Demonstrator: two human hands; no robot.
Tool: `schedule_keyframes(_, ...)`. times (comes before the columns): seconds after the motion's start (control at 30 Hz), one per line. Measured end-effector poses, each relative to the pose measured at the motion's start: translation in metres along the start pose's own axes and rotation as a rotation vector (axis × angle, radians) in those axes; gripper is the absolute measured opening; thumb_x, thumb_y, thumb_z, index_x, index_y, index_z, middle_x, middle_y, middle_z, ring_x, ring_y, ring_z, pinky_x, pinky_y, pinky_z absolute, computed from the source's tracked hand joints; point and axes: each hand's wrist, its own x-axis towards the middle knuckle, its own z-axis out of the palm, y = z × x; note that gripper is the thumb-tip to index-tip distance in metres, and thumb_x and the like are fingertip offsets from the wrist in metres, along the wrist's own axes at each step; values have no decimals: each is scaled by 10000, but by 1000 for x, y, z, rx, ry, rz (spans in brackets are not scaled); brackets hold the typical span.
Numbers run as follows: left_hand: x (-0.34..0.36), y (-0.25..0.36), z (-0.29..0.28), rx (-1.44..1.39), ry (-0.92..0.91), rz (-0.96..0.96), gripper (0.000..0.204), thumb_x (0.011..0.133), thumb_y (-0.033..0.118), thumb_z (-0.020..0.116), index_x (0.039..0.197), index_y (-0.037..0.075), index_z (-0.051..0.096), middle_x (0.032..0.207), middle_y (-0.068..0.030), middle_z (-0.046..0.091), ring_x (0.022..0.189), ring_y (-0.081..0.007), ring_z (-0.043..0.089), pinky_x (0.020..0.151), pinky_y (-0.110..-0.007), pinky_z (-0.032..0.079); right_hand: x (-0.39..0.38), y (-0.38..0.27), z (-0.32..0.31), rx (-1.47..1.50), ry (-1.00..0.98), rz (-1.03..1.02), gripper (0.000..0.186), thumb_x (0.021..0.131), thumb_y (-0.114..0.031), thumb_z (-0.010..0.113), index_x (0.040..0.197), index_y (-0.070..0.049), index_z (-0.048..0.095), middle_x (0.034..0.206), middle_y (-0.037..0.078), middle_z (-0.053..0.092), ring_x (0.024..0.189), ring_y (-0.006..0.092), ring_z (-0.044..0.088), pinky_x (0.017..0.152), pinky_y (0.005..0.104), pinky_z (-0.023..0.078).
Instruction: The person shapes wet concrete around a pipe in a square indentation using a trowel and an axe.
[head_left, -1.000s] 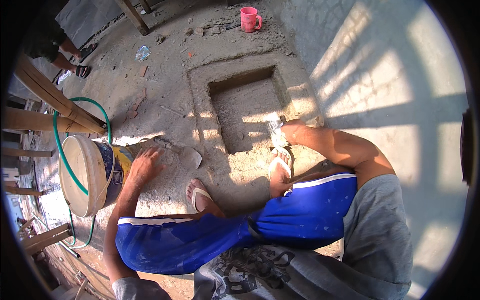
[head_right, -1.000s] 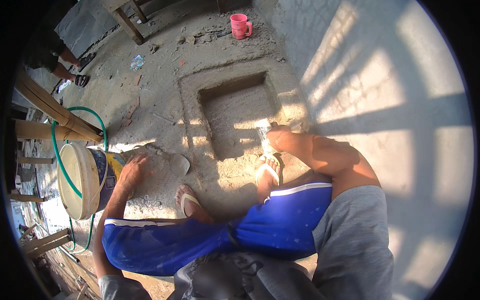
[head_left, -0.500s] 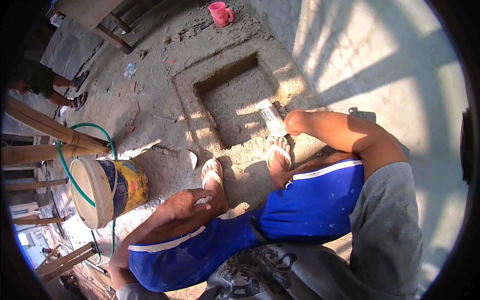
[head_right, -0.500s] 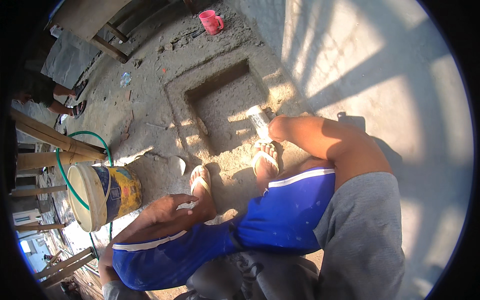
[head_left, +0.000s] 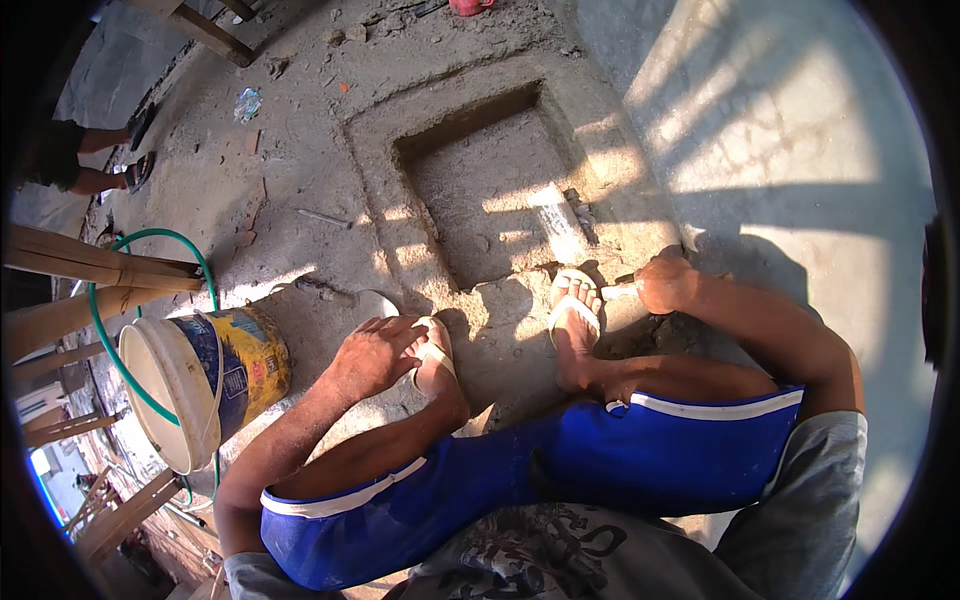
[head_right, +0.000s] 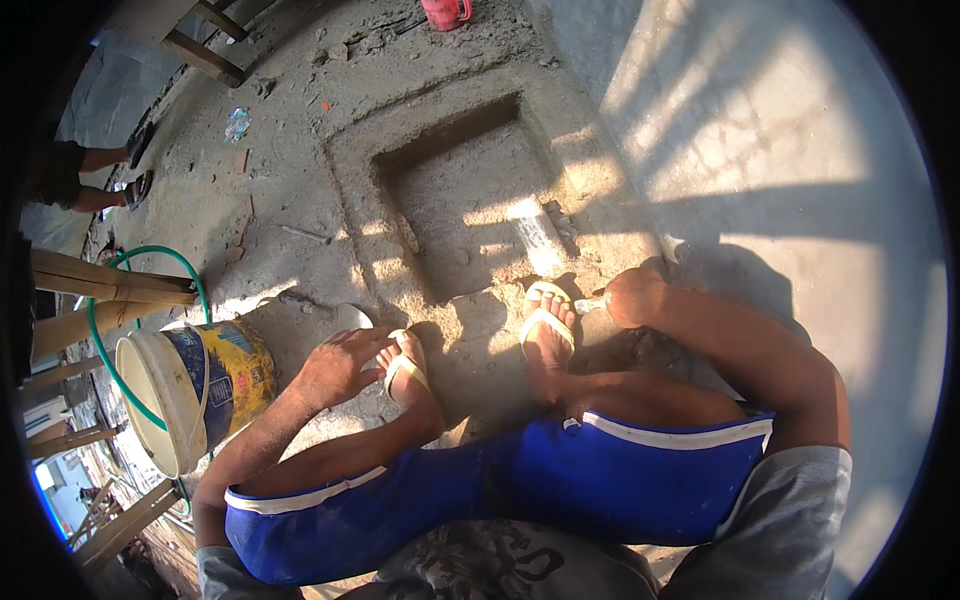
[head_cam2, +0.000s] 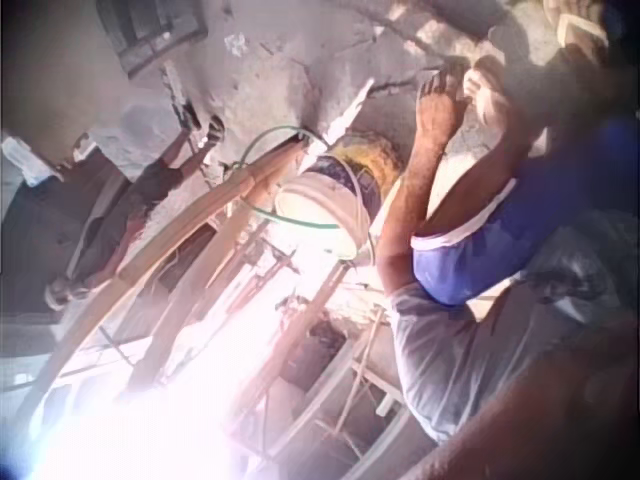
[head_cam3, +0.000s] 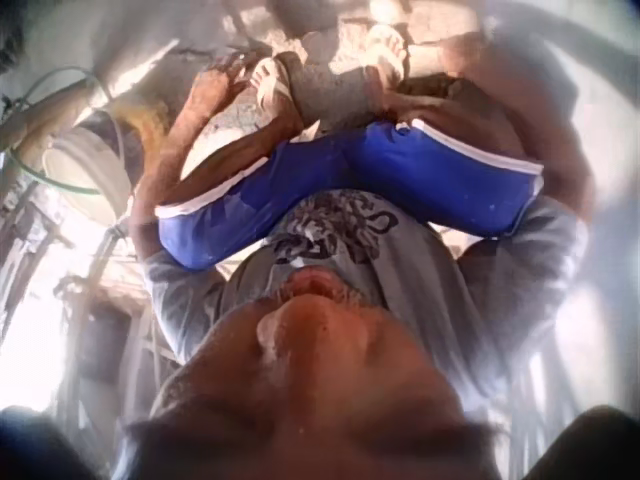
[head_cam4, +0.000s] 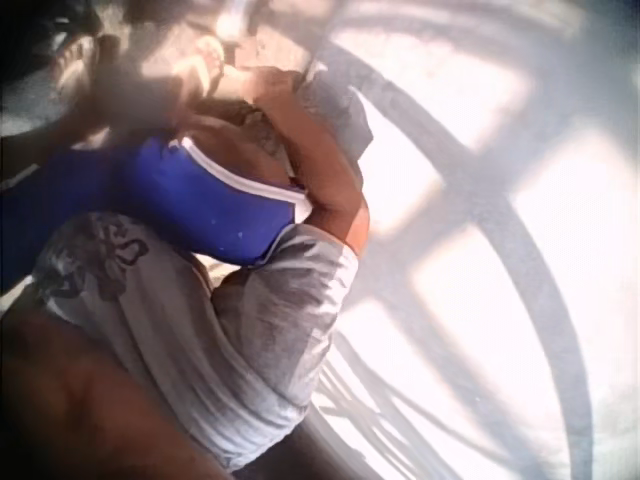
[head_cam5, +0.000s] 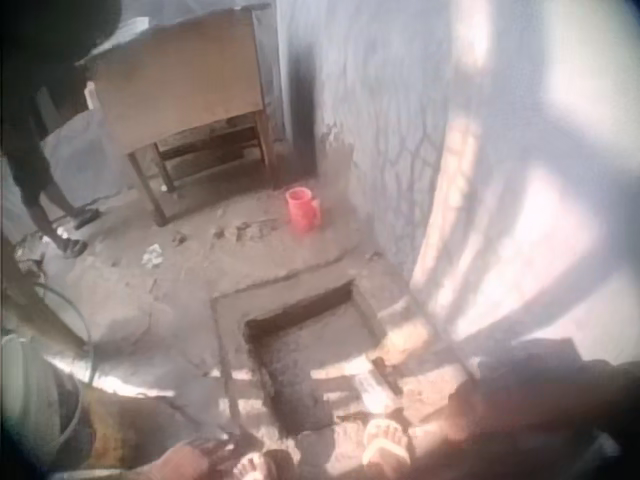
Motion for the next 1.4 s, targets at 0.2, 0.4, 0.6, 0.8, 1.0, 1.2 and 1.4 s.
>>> schedule_keyframes(0.2, -8, -160, 43, 588, 11, -225, 711, 872, 191, 673, 1511, 101, 373, 1512, -171, 420, 1389, -344, 424, 1155, -492, 340, -16, 14, 103, 379, 73, -2, 374, 874, -192, 558, 1170, 35, 584, 911, 218, 718, 887, 364, 714, 754, 469, 572)
schedule_keyframes(0.4, -8, -202, 60, 229, 130, -339, 324, 835, 153, 621, 1153, 97, 627, 1201, -99, 607, 1156, -331, 573, 1030, -486, 442, -27, -10, 59, 350, -90, -9, 342, 885, -231, 567, 1175, -49, 564, 946, 203, 702, 883, 403, 698, 777, 493, 570)
schedule_keyframes(0.6, -2, -208, 56, 430, 142, -183, 323, 829, 152, 657, 1149, 107, 646, 1191, -90, 625, 1119, -323, 601, 962, -456, 480, 51, -33, 68, 497, 281, -274, 431, 919, -309, 589, 1258, -46, 549, 1108, 215, 656, 1086, 381, 640, 931, 463, 516)
schedule_keyframes(0.8, 48, -112, 5, -185, -14, -491, 380, 870, 167, 751, 1224, 86, 641, 1124, -50, 694, 969, -275, 697, 826, -407, 550, 68, -105, -49, 915, -15, -410, 606, 930, -450, 656, 1386, -76, 517, 1122, 198, 645, 1031, 329, 648, 883, 416, 531)
schedule_keyframes(1.0, 140, -6, 16, -1789, -241, -533, 514, 893, 354, 775, 1258, 22, 635, 1095, -80, 702, 985, -157, 651, 828, -295, 525, 85, -168, -35, 1574, -107, -463, 771, 932, -505, 689, 1520, -139, 351, 1301, 169, 540, 1065, 214, 621, 934, 383, 517)
schedule_keyframes(1.2, 182, 19, 42, -1341, -259, -473, 646, 913, 532, 692, 1351, 65, 610, 1125, -140, 719, 957, -174, 657, 839, -307, 513, 93, -104, -26, 1452, -20, 2, 653, 928, -171, 691, 1473, -14, 366, 1058, 130, 627, 861, 151, 608, 730, 275, 518)
schedule_keyframes(1.4, 144, 3, 76, -1267, -267, -213, 485, 991, 376, 625, 1409, 139, 560, 1252, -116, 637, 1064, -209, 647, 899, -356, 510, 88, 1, -30, 811, 250, 230, 473, 889, -193, 711, 1242, 39, 498, 937, 238, 671, 863, 388, 655, 755, 457, 533)
